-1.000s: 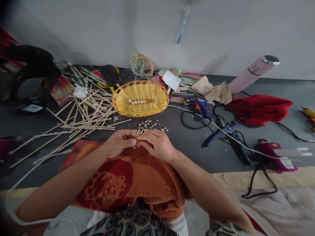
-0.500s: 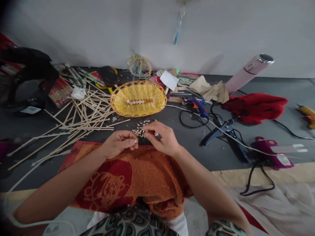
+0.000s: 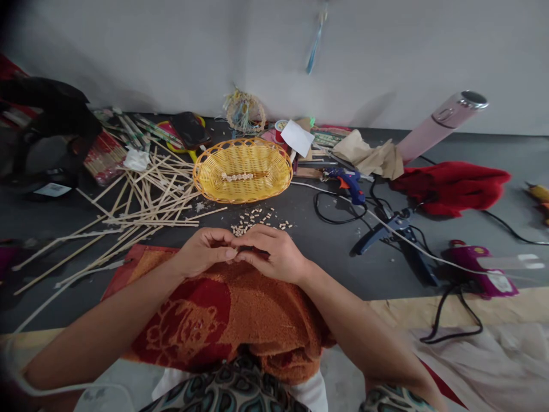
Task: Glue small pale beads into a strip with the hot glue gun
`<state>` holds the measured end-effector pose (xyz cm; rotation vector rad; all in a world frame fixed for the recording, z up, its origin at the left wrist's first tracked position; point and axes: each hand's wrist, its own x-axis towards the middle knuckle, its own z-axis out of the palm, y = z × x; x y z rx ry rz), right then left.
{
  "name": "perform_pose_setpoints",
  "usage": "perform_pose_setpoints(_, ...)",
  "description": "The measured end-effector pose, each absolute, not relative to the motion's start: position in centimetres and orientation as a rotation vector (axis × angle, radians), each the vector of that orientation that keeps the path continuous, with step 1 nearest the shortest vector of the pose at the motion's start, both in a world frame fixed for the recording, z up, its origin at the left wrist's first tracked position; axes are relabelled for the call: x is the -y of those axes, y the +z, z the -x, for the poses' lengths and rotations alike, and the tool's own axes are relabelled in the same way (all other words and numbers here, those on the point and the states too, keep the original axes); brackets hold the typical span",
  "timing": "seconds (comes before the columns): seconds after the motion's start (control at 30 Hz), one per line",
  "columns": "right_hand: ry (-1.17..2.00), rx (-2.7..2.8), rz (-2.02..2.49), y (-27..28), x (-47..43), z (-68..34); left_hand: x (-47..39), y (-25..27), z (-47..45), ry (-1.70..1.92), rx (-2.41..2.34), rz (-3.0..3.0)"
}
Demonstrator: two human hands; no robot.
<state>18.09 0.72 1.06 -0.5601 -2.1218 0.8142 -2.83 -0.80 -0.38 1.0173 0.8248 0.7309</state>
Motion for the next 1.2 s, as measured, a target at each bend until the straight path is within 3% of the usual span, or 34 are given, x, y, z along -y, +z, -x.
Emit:
perform_pose_setpoints(0.3,0.681,2.108,0.608,0.72,-0.63,-18.01,0.66,-0.7,2.59,0.758,-0.831,-0.966)
perform_pose_setpoints(1.2,0.78,2.116,0.591,1.26,-0.8,-17.98,0.73,-0.3,2.51,0.818,-0.855,-1.051)
